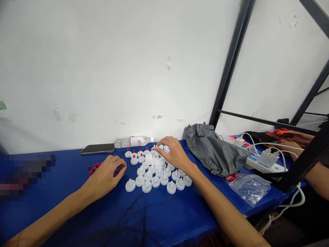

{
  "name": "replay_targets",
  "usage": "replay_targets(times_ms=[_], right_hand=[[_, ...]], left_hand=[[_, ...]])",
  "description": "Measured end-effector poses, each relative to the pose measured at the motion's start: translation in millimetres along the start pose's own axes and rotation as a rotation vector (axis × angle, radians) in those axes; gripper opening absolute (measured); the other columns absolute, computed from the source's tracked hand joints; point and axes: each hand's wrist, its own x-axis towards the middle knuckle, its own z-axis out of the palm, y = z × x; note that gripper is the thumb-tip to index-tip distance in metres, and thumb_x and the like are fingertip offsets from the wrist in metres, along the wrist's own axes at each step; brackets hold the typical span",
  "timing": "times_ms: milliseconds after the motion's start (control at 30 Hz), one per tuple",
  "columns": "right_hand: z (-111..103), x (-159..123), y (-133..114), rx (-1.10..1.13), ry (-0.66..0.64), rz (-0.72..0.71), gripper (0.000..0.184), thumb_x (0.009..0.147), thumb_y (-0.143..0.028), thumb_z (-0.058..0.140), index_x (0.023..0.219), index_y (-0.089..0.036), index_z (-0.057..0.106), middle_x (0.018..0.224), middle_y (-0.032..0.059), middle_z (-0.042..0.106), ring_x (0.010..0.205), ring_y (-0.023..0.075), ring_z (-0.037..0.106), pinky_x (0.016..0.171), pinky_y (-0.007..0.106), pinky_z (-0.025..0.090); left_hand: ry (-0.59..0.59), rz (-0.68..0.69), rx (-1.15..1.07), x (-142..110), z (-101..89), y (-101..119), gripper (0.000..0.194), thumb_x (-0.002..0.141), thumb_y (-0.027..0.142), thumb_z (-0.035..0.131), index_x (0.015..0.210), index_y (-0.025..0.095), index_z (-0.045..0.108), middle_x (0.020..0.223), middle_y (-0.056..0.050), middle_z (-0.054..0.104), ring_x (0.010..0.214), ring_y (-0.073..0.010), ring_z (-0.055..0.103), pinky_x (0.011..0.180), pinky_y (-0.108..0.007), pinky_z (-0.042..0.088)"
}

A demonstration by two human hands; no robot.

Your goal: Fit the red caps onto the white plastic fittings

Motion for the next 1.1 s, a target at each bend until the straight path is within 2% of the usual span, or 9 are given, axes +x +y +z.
replay_targets(times_ms=[233,367,533,667,767,833,900,967,1100], right_hand=[[10,-4,0,-0.022,-0.060,-0.029,0.014,0.096,-0.038,0.064,0.095,-0.025,0.069,0.097,0.0014,0.074,0.093,0.0204,0.066,0.091,0.039,0.046],[6,-3,-2,-0.048,-0.015,-0.005,0.018,0.098,-0.040,0.058,0.100,-0.025,0.069,0.095,0.0014,0.074,0.092,0.0201,0.067,0.090,0.039,0.046],[4,-2,-3,-0.075,0.029,-0.006,0.021,0.101,-0.037,0.054,0.095,-0.024,0.069,0.090,0.0024,0.073,0.087,0.0206,0.066,0.087,0.038,0.045],[5,-2,-3,-0.076,0.035,-0.018,0.022,0.102,-0.035,0.052,0.094,-0.023,0.069,0.091,0.0026,0.074,0.088,0.0203,0.066,0.088,0.038,0.044],[5,-3,-4,-0.068,0.037,-0.027,0.023,0.102,-0.034,0.051,0.092,-0.022,0.068,0.091,0.0031,0.074,0.087,0.0201,0.066,0.087,0.038,0.043],[6,-3,-4,-0.063,0.035,-0.035,0.024,0.102,-0.033,0.050,0.092,-0.022,0.068,0.091,0.0032,0.074,0.087,0.0199,0.065,0.087,0.039,0.044],[6,-3,-5,-0.058,0.033,-0.044,0.024,0.103,-0.034,0.049,0.092,-0.022,0.068,0.091,0.0036,0.074,0.086,0.0199,0.065,0.087,0.039,0.044],[8,-3,-5,-0.054,0.033,-0.053,0.025,0.103,-0.034,0.049,0.091,-0.022,0.068,0.090,0.0038,0.074,0.086,0.0201,0.065,0.088,0.039,0.044],[9,-4,-5,-0.052,0.041,-0.065,0.025,0.103,-0.033,0.048,0.092,-0.022,0.068,0.090,0.0041,0.074,0.088,0.0206,0.066,0.089,0.040,0.045]], left_hand=[[-0.035,0.008,0.027,-3,4.9,-1,0.020,0.092,0.024,0.047,0.085,0.023,0.066,0.089,-0.005,0.065,0.088,-0.0258,0.055,0.081,-0.043,0.045],[-0.037,0.006,0.048,-3,5.4,-2,0.019,0.090,0.020,0.047,0.088,0.023,0.065,0.091,-0.006,0.066,0.088,-0.0265,0.055,0.080,-0.044,0.045],[-0.038,0.001,0.063,-2,5.0,-4,0.020,0.089,0.017,0.045,0.092,0.022,0.064,0.096,-0.007,0.065,0.092,-0.0270,0.056,0.084,-0.046,0.047],[-0.021,0.033,0.084,1,6.9,-2,0.029,0.096,0.025,0.042,0.117,0.020,0.061,0.119,-0.011,0.064,0.109,-0.0290,0.055,0.095,-0.049,0.047],[-0.012,0.118,0.162,4,11.8,-3,0.045,0.100,0.029,0.038,0.143,0.021,0.044,0.147,-0.013,0.051,0.131,-0.0324,0.045,0.105,-0.053,0.042],[-0.028,0.183,0.198,6,15.1,-5,0.048,0.100,0.026,0.036,0.149,0.023,0.038,0.155,-0.010,0.045,0.139,-0.0323,0.039,0.108,-0.054,0.039],[-0.033,0.225,0.196,6,16.2,-5,0.047,0.100,0.022,0.036,0.147,0.024,0.040,0.152,-0.009,0.049,0.141,-0.0305,0.039,0.109,-0.051,0.038],[-0.012,0.229,0.166,7,14.5,-5,0.040,0.100,0.021,0.039,0.138,0.023,0.050,0.141,-0.009,0.060,0.135,-0.0289,0.046,0.106,-0.048,0.040],[0.053,0.189,0.071,9,7.5,-1,0.017,0.098,0.024,0.049,0.105,0.024,0.065,0.104,-0.005,0.073,0.102,-0.0249,0.062,0.089,-0.043,0.045]])
